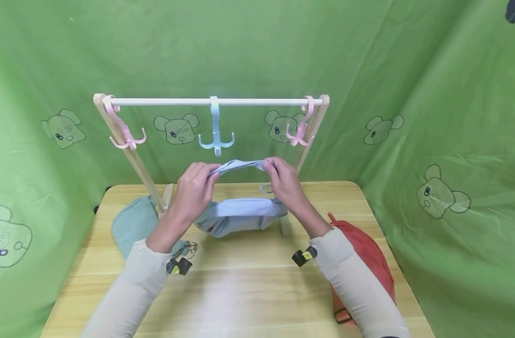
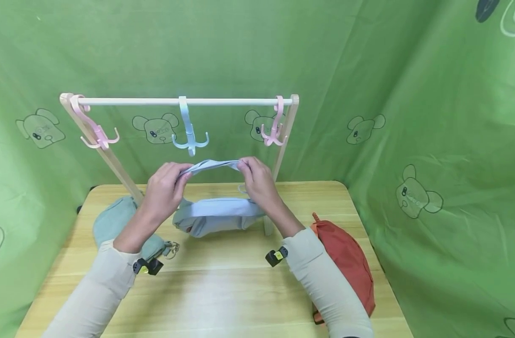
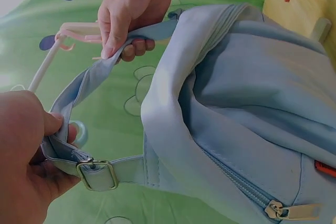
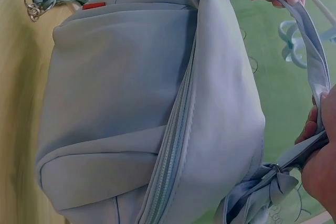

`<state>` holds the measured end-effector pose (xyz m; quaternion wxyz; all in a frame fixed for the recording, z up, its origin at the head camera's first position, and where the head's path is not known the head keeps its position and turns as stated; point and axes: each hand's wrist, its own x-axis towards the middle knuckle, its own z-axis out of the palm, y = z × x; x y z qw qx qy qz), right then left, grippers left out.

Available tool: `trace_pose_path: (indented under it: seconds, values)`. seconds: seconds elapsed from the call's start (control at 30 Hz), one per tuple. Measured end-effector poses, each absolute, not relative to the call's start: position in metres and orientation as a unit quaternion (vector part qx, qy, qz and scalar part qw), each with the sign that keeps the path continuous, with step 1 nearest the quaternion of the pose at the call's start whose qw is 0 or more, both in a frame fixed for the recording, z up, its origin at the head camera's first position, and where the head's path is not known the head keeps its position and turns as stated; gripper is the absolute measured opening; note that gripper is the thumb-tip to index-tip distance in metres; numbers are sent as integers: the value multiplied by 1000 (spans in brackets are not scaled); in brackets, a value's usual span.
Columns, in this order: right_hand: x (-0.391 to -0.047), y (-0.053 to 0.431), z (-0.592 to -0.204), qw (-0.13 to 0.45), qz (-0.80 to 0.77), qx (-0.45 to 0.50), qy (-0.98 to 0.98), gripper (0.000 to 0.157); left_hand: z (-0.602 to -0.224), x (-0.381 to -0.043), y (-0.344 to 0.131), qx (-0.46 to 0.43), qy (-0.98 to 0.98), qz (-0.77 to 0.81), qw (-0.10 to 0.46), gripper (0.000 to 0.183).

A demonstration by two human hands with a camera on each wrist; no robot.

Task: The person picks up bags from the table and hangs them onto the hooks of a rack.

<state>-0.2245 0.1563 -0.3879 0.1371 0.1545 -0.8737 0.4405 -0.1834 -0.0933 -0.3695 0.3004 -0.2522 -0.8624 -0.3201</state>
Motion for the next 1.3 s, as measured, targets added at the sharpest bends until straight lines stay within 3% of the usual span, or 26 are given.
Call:
trace_pose_path:
  seconds: [0.67, 1.3]
  values:
    - [-235, 143, -356, 126, 467, 156, -861, 26, -347, -184, -103, -282, -836, -286, 374, 14]
    - [-248, 135, -325, 98, 489, 133, -857, 28, -329, -186, -104, -280, -835, -274, 386, 17]
